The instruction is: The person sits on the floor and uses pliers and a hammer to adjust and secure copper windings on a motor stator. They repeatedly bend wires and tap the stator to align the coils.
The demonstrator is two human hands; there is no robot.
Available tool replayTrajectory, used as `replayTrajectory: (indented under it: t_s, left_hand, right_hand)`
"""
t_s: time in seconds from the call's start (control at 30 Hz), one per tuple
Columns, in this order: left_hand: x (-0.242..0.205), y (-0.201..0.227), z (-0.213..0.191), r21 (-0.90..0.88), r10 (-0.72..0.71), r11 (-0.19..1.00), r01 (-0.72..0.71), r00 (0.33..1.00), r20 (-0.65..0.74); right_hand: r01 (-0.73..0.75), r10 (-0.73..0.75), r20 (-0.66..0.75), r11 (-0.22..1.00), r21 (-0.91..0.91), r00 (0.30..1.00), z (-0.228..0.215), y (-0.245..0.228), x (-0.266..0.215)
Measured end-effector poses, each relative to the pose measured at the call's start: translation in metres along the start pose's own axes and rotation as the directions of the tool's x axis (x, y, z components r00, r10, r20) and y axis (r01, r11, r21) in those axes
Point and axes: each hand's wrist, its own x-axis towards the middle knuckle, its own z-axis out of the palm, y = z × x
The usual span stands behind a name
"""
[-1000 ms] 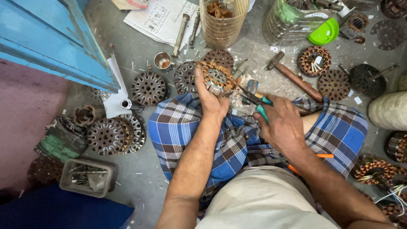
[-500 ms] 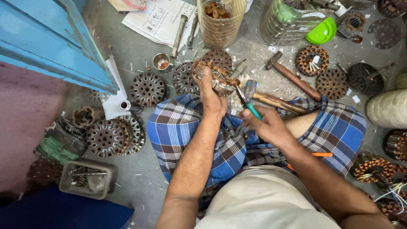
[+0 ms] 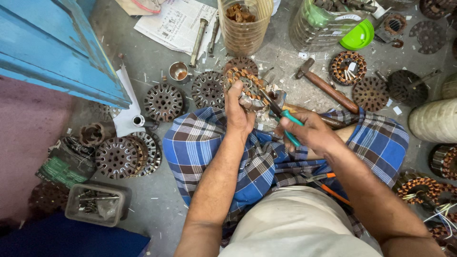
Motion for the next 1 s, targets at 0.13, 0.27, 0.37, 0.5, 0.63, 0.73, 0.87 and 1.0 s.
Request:
replayTrajectory:
  t_s: [0.13,0.27,0.37,0.5,0.63,0.73,0.87,1.0]
  left_hand:
    - [0.003,-0.008,-0.011,-0.125,-0.094,0.987,0.099,0.995,0.039]
    - [0.003,-0.001,-0.001,0.048,0.068,0.997,-0.063,0.991,-0.115]
    - [0.001,0.010,0.009,0.100,0.122,0.989,-0.107,0.980,-0.156]
    - [-0.002,0.015,0.017,0.112,0.113,0.989,-0.097,0.983,-0.143]
    - [-0.005,0.010,0.018,0.103,0.098,0.990,-0.092,0.994,-0.055]
    - [-0.009,0.009,0.017,0.131,0.030,0.991,-0.027,0.999,-0.025]
    - [-0.010,0.008,0.018,0.160,-0.052,0.986,0.051,0.999,-0.001]
    - [-0.011,0.010,0.016,0.193,-0.047,0.980,0.045,0.999,0.010]
  right_hand:
    - [0.039,-0.040,0.062,0.999,0.012,0.997,0.003,0.006,-0.003]
    - [0.009,-0.155,-0.152,0.730,-0.684,0.976,0.000,0.022,-0.010]
    - [0.056,-0.286,-0.107,0.508,-0.860,0.952,-0.011,0.043,-0.009]
    - [-0.106,-0.148,-0.132,0.167,-0.980,0.980,-0.014,0.057,-0.005]
    - [0.117,-0.470,-0.095,0.401,-0.909,0.877,-0.006,0.032,-0.004]
    - [0.387,-0.793,0.115,0.160,-0.908,0.599,0.001,-0.001,-0.004]
    - [0.441,-0.808,0.343,-0.117,-0.890,0.479,0.011,-0.035,0.008]
    - [0.384,-0.748,0.424,-0.242,-0.891,0.511,0.015,-0.041,0.012]
